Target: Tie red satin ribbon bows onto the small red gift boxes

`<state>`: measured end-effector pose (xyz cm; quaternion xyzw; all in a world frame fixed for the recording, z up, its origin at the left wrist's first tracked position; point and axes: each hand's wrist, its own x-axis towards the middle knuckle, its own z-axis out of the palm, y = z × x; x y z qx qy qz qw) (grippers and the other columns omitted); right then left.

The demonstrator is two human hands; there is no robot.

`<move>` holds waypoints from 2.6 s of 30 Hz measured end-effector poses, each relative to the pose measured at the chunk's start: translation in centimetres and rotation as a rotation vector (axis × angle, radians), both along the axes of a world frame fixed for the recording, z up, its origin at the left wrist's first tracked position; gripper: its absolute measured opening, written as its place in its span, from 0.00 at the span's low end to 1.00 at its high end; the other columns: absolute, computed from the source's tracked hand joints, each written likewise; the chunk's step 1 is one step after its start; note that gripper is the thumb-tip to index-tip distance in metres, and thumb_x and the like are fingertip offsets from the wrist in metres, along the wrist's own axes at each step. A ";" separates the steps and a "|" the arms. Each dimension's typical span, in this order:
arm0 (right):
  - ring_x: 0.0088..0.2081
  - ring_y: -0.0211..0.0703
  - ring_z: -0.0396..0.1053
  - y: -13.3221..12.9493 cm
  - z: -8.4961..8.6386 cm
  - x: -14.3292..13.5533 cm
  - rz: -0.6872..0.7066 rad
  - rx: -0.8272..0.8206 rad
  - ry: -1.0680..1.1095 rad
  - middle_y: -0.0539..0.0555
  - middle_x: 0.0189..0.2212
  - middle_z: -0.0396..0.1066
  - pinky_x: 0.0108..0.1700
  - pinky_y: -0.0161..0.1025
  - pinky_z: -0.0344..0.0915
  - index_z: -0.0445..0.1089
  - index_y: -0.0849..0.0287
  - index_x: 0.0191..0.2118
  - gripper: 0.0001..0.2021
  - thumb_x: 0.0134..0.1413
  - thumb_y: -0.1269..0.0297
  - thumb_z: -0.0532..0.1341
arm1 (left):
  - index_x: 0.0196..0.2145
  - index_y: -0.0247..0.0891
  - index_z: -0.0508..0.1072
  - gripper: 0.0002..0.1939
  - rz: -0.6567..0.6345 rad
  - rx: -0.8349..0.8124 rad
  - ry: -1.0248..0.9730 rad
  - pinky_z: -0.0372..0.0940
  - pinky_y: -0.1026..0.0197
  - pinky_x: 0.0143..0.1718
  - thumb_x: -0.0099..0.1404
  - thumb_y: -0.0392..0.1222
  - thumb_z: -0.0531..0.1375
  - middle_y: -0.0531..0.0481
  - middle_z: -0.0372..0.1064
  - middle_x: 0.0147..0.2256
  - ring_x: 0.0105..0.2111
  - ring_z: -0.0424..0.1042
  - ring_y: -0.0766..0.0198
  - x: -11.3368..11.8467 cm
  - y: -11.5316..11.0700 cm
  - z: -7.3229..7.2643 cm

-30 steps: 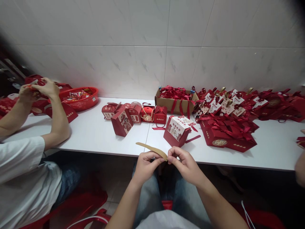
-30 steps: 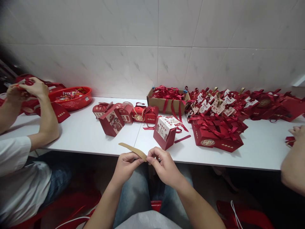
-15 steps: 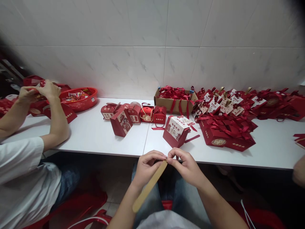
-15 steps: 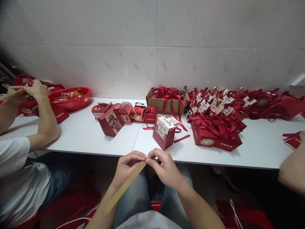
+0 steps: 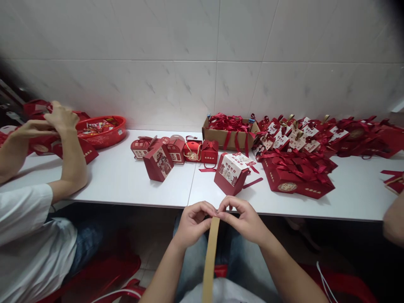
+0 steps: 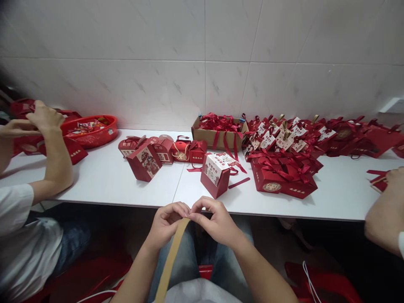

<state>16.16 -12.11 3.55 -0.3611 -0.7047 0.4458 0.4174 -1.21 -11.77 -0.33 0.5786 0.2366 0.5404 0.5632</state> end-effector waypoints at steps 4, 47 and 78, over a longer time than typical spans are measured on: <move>0.41 0.44 0.65 2.0 -1.4 0.6 -0.545 0.193 0.094 0.54 0.37 0.67 0.46 0.42 0.61 0.65 0.56 0.39 0.10 0.52 0.59 0.61 | 0.28 0.35 0.68 0.06 0.019 -0.005 -0.056 0.64 0.63 0.31 0.55 0.35 0.64 0.49 0.68 0.28 0.29 0.69 0.65 -0.2 0.3 -0.3; 0.47 0.46 0.66 7.1 -7.6 1.1 -0.521 0.201 0.256 0.57 0.45 0.66 0.49 0.46 0.64 0.61 0.56 0.47 0.14 0.54 0.61 0.59 | 0.31 0.37 0.69 0.02 0.574 0.500 0.295 0.66 0.55 0.41 0.59 0.34 0.59 0.47 0.69 0.32 0.38 0.70 0.60 1.0 7.6 -3.1; 0.31 0.43 0.69 8.3 -5.8 1.3 -0.411 0.017 0.212 0.52 0.28 0.72 0.35 0.38 0.66 0.71 0.60 0.30 0.12 0.43 0.56 0.66 | 0.31 0.39 0.70 0.06 0.669 0.659 0.409 0.65 0.52 0.45 0.58 0.29 0.60 0.51 0.72 0.30 0.38 0.68 0.62 1.9 7.5 -2.9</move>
